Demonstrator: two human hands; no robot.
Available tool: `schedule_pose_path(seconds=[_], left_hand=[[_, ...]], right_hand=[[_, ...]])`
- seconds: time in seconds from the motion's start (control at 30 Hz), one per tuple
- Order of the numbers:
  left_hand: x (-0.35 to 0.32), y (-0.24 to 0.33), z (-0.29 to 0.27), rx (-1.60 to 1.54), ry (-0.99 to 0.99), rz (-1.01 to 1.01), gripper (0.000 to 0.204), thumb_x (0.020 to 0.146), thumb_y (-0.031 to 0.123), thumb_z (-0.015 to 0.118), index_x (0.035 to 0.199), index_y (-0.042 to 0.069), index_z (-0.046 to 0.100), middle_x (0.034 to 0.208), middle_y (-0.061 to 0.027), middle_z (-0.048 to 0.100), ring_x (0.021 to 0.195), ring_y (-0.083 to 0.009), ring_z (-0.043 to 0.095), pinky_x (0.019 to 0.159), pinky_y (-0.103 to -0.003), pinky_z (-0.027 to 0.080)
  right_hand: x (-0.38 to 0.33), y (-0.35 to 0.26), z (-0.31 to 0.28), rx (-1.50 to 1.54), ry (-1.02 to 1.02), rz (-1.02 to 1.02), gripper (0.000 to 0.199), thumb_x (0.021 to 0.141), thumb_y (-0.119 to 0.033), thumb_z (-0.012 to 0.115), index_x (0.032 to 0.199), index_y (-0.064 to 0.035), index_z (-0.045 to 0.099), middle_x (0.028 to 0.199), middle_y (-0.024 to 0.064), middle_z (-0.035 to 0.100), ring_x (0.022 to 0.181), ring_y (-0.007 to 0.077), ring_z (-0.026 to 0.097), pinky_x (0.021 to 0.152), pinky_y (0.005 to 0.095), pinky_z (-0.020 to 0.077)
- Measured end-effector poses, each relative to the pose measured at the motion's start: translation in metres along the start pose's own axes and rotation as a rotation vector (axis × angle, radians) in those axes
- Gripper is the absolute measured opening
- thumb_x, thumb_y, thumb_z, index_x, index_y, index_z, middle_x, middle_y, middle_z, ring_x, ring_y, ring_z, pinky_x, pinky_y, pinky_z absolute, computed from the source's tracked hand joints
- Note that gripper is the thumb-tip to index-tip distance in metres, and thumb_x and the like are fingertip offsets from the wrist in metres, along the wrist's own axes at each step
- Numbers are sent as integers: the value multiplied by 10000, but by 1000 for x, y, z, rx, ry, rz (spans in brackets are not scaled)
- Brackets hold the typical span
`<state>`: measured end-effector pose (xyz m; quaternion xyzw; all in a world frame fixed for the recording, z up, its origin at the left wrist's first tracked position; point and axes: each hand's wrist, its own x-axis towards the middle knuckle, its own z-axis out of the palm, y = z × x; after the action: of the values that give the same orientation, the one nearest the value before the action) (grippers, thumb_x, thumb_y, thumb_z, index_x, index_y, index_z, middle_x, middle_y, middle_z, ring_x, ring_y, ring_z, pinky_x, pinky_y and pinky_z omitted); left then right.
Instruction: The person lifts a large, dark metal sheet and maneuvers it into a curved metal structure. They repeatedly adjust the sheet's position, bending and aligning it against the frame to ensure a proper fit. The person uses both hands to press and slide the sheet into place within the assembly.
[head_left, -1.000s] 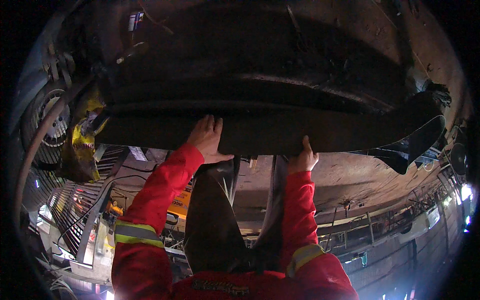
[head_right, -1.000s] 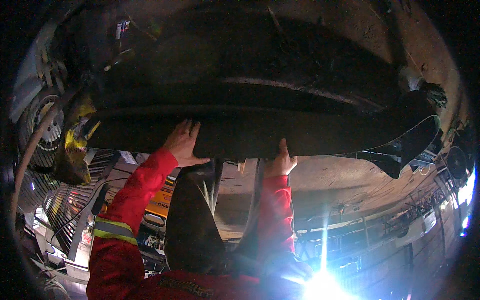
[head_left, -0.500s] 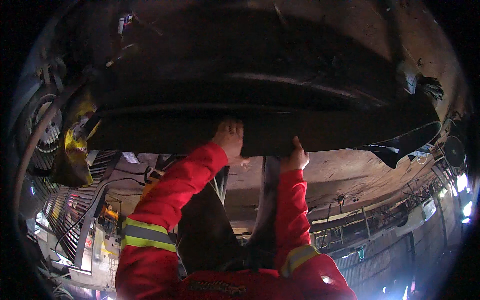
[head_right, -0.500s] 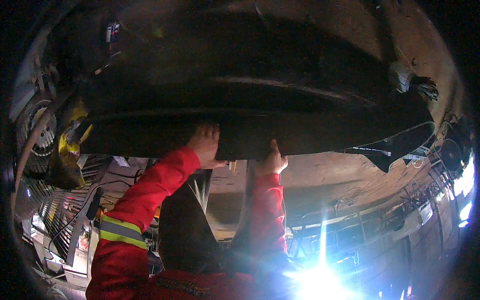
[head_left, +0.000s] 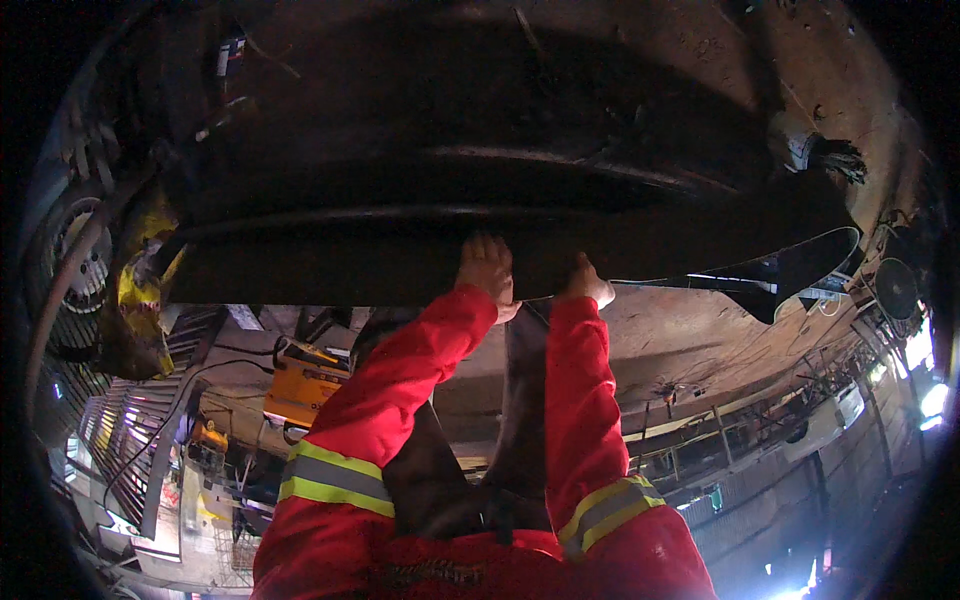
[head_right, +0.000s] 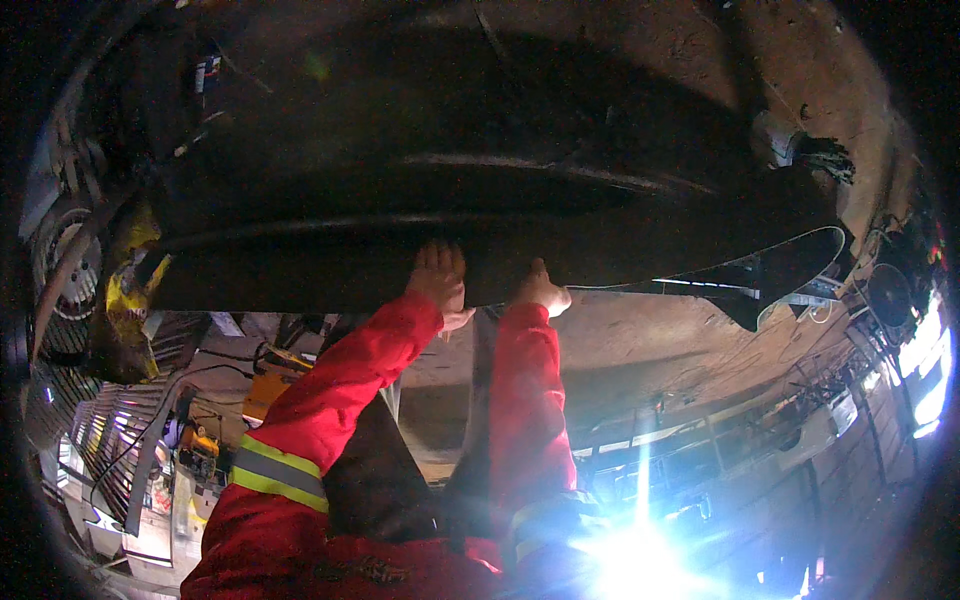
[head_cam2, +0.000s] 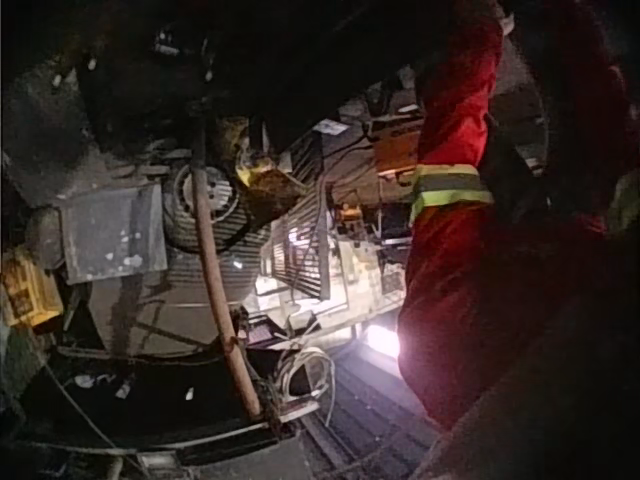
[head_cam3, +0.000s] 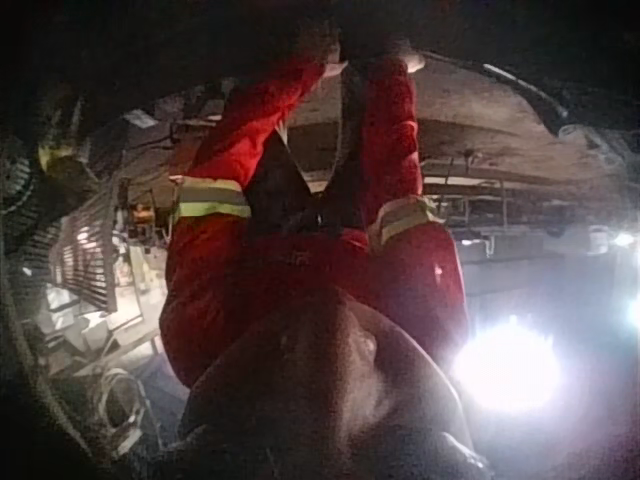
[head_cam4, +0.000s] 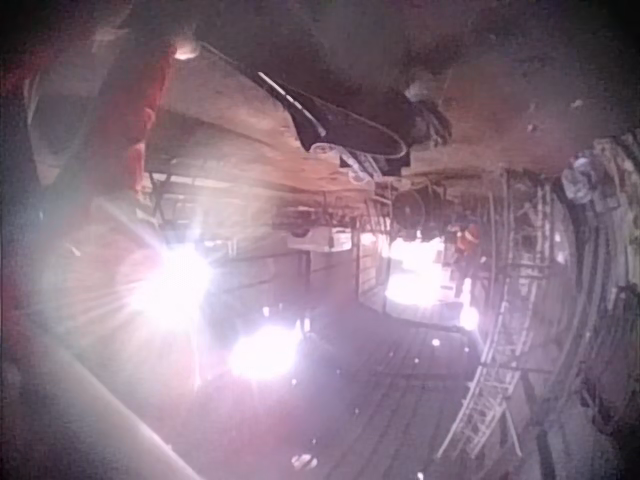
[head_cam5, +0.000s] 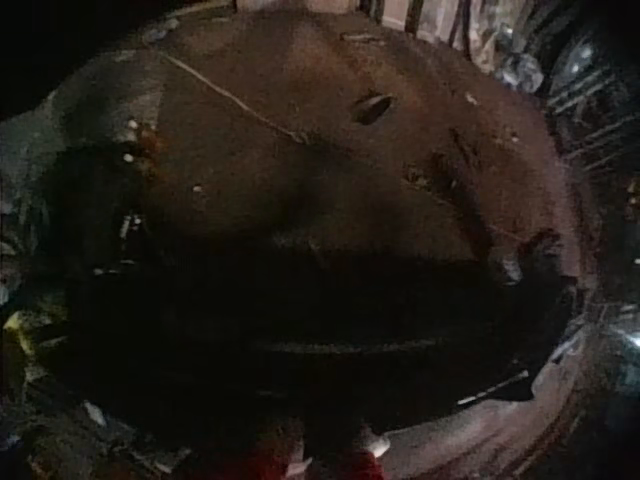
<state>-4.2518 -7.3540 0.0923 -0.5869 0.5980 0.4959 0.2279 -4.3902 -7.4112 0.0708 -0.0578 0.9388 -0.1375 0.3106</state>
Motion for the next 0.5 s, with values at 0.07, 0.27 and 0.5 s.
schedule_pose_path(seconds=[0.07,0.27,0.5], left_hand=[[5,0,0,54,-45,33,937,735,546,603,1374,-59,281,1376,-274,342,1283,-416,319,1068,-489,246],[13,8,-26,-9,-196,3,918,702,483,657,1371,-43,312,1377,-245,351,1279,-402,329,1060,-482,260],[9,55,18,-148,180,55,811,731,321,652,1364,-58,315,1388,-246,346,1300,-410,310,1089,-477,232]], right_hand=[[-16,-10,3,-155,109,-107,343,707,-52,751,994,84,621,941,187,666,750,253,652,683,378,542],[6,2,7,-353,239,-112,386,672,-157,774,958,73,652,953,162,677,782,261,663,709,359,536],[-9,-9,0,-309,167,-210,324,655,-200,789,839,50,694,836,182,687,741,298,672,705,394,534]])
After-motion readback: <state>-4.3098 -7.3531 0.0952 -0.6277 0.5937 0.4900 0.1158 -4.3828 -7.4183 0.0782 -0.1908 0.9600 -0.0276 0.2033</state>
